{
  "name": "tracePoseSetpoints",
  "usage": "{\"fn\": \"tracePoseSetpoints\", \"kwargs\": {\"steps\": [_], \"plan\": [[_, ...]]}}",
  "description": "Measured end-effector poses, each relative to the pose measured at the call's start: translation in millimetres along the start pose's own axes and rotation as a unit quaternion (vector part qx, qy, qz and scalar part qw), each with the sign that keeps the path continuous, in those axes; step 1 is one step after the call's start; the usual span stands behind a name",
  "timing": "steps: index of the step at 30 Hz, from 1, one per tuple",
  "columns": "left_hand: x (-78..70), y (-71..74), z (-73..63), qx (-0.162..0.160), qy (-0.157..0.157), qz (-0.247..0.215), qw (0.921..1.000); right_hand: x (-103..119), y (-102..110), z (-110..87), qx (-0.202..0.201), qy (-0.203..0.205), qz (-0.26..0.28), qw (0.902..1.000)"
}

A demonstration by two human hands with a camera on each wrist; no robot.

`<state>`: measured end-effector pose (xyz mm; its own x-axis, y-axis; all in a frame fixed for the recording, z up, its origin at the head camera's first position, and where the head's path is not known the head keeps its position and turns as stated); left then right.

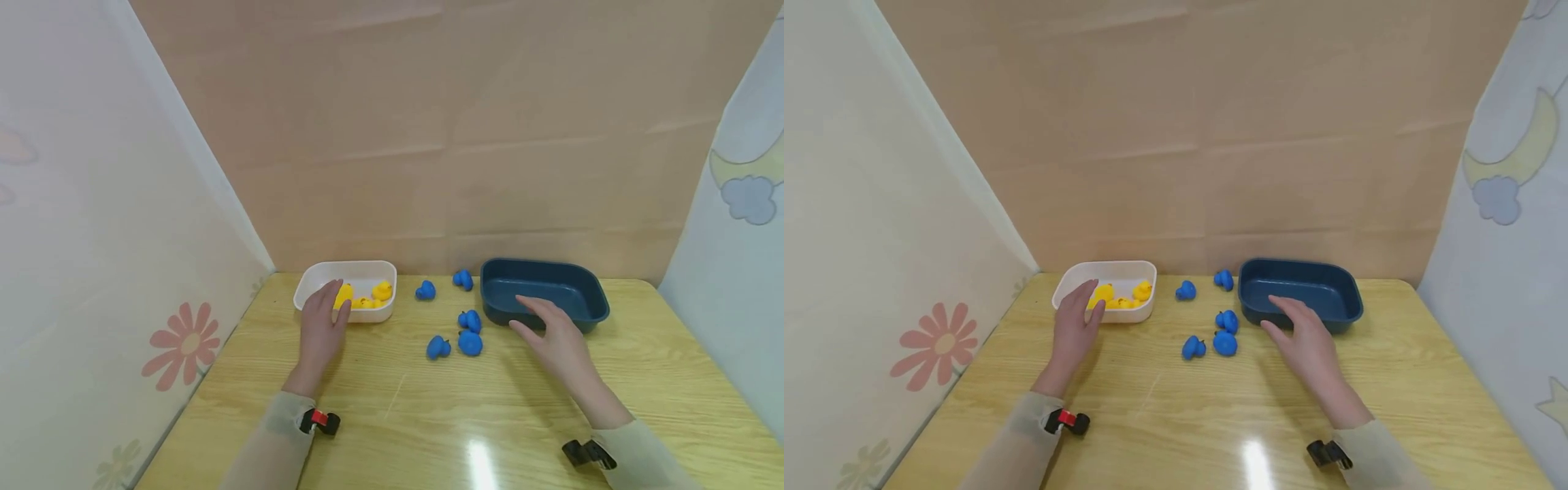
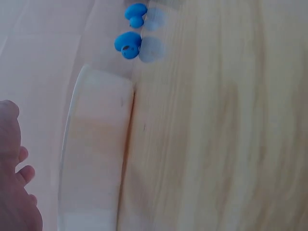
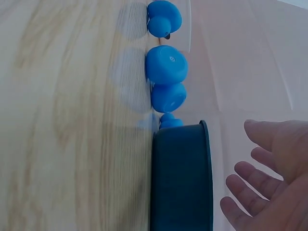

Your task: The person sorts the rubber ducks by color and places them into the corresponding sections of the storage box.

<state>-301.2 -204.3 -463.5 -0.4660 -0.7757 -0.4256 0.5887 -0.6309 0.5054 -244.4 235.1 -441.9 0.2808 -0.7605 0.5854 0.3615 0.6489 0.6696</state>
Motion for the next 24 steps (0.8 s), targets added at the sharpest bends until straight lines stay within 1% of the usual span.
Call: {"fn": "tracePoseSetpoints", "kwargs": {"steps": [2, 4, 9, 14, 16, 19, 24], "plan": [[-7.2, -3.4, -0.6, -0.006, -0.024, -0.006, 0.9997, -4.5, 2.5, -1.6, -0.008, -0.004, 0.001, 1.0], [-14.5, -7.7, -1.2, -0.005, -0.04, -0.012, 0.9991, -10.0, 5.5, -2.9, -0.015, -0.008, 0.001, 0.9999], [-35.4, -17.3, -1.8, 0.008, -0.062, -0.023, 0.9978, -21.1, 15.5, -3.6, -0.024, -0.022, 0.004, 0.9995], [-56.0, -27.6, -4.0, -0.006, -0.108, -0.04, 0.9933, -31.2, 25.7, -2.8, -0.036, -0.04, 0.009, 0.9985], [-63.1, -32.2, -5.7, -0.004, -0.12, -0.046, 0.9917, -35.5, 29.4, -2.4, -0.045, -0.044, 0.01, 0.998], [-74.0, -38.3, -8.7, 0.007, -0.127, -0.055, 0.9903, -43.0, 34.7, -1.8, -0.062, -0.047, 0.007, 0.997], [-92.1, -47.6, -15.2, 0.045, -0.118, -0.058, 0.9903, -57.4, 41.7, 0.0, -0.085, -0.061, 0.003, 0.9945]]}}
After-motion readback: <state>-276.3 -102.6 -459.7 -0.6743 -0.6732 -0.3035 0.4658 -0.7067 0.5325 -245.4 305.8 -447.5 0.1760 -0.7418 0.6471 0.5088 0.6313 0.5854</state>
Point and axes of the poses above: each hand's wrist, its own z-axis towards the middle knuckle, its own y-axis out of the back of the hand, x = y × z, the point moved 4 cm from there along z, towards the middle knuckle, and after that the axes turned 8 degrees about -x, right-handed, at the moved point
